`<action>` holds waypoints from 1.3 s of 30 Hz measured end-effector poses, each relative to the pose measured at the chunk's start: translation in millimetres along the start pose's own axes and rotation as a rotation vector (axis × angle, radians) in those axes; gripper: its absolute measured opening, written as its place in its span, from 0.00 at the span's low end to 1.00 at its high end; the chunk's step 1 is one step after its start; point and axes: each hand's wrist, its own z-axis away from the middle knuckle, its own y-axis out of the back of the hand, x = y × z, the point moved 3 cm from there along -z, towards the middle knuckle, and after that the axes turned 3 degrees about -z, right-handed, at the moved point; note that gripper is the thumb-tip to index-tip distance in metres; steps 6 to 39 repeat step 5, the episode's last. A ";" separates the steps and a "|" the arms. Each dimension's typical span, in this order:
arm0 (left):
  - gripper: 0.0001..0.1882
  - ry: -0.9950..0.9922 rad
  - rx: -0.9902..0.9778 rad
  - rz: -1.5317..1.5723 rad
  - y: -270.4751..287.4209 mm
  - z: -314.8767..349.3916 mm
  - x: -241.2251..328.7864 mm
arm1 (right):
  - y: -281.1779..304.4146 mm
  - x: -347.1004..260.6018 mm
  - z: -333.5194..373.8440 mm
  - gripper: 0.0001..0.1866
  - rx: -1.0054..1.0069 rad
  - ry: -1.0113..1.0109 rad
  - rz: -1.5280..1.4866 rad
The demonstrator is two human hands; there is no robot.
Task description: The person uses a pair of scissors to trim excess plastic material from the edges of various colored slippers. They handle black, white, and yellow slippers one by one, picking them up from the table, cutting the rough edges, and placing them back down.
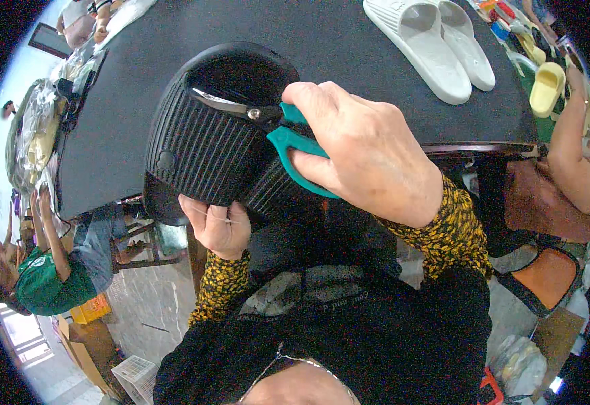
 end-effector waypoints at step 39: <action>0.19 0.068 0.079 0.075 -1.8 -8.5 -1.7 | -0.2 2.8 3.2 0.26 0.017 -0.066 -0.134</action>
